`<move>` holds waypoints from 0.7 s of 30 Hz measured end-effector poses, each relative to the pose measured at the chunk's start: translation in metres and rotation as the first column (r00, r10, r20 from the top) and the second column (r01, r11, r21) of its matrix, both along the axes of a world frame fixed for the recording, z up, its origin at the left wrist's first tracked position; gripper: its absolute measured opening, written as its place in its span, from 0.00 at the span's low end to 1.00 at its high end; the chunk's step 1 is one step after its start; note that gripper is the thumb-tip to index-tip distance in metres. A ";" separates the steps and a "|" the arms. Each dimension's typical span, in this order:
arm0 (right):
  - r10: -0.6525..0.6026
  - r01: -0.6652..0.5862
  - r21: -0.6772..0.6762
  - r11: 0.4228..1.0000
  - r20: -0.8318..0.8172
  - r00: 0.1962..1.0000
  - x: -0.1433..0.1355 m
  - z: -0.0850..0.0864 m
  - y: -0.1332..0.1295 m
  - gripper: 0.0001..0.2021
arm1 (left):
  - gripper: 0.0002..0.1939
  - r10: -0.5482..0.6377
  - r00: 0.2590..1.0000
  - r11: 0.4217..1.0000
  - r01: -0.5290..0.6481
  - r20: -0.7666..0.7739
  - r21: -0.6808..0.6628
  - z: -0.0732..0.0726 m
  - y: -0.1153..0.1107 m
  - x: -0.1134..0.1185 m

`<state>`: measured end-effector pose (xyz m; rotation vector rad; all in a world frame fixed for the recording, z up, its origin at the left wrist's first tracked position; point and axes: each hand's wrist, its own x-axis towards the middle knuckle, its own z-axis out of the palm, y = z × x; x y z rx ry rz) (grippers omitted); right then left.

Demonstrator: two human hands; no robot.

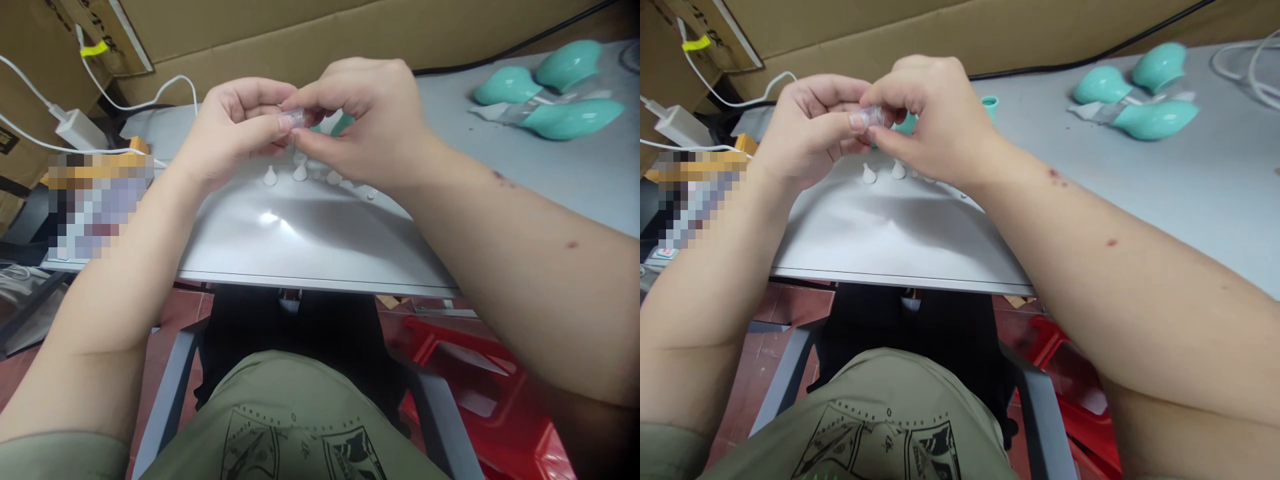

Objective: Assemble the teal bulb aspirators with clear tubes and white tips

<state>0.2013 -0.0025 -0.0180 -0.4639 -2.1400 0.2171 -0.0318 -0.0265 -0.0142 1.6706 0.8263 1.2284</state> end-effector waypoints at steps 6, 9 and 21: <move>-0.014 0.015 0.005 1.000 -0.044 0.999 -0.001 -0.008 0.002 0.12 | 0.18 0.027 0.999 0.999 -0.029 0.038 0.037 -0.003 0.006 0.002; -0.015 0.014 -0.018 1.000 -0.060 0.998 -0.002 -0.006 -0.002 0.12 | 0.18 0.076 0.997 0.993 -0.077 0.014 0.084 -0.004 0.008 0.005; -0.025 0.025 0.009 1.000 0.002 1.000 0.000 0.007 -0.005 0.09 | 0.21 0.011 0.998 0.997 -0.016 0.067 0.078 -0.003 0.005 0.001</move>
